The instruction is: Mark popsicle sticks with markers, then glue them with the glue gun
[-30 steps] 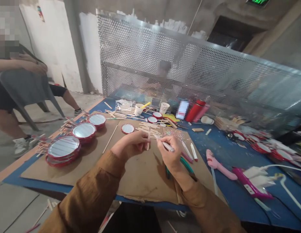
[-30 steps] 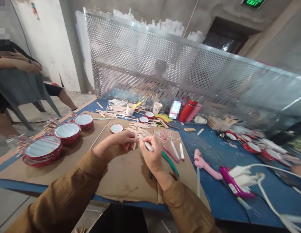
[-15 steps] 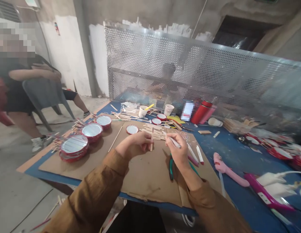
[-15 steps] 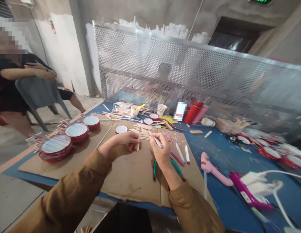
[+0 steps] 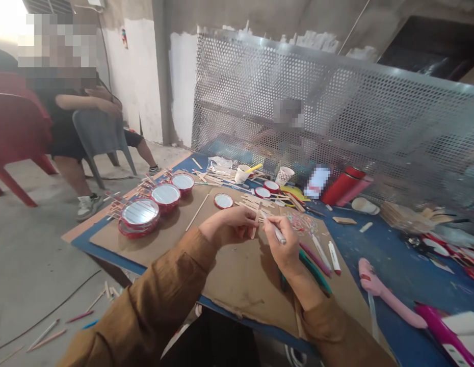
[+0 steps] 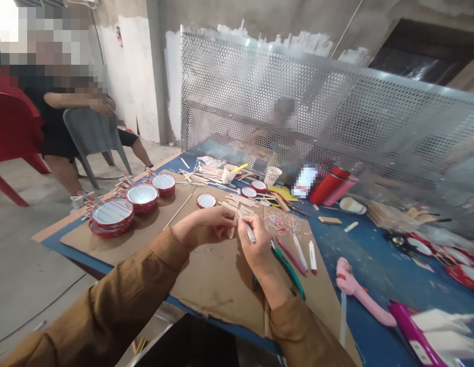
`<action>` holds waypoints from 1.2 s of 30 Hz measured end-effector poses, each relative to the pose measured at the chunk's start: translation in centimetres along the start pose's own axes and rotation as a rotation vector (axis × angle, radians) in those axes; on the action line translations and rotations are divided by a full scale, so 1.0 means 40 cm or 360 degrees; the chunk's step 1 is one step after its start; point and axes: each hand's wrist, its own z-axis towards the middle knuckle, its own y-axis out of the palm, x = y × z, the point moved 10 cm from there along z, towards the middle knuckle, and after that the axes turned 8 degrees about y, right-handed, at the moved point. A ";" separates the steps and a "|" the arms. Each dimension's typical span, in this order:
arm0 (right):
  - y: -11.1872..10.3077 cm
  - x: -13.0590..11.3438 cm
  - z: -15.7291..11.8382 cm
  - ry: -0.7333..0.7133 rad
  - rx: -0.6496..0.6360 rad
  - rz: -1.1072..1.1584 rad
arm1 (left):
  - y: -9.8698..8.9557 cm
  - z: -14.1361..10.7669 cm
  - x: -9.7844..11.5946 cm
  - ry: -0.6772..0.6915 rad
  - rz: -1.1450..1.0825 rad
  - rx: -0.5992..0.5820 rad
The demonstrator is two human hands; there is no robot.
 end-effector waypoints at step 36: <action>0.008 -0.022 -0.003 -0.0094 0.0019 -0.0150 | 0.001 0.001 -0.003 -0.0052 0.0044 0.0003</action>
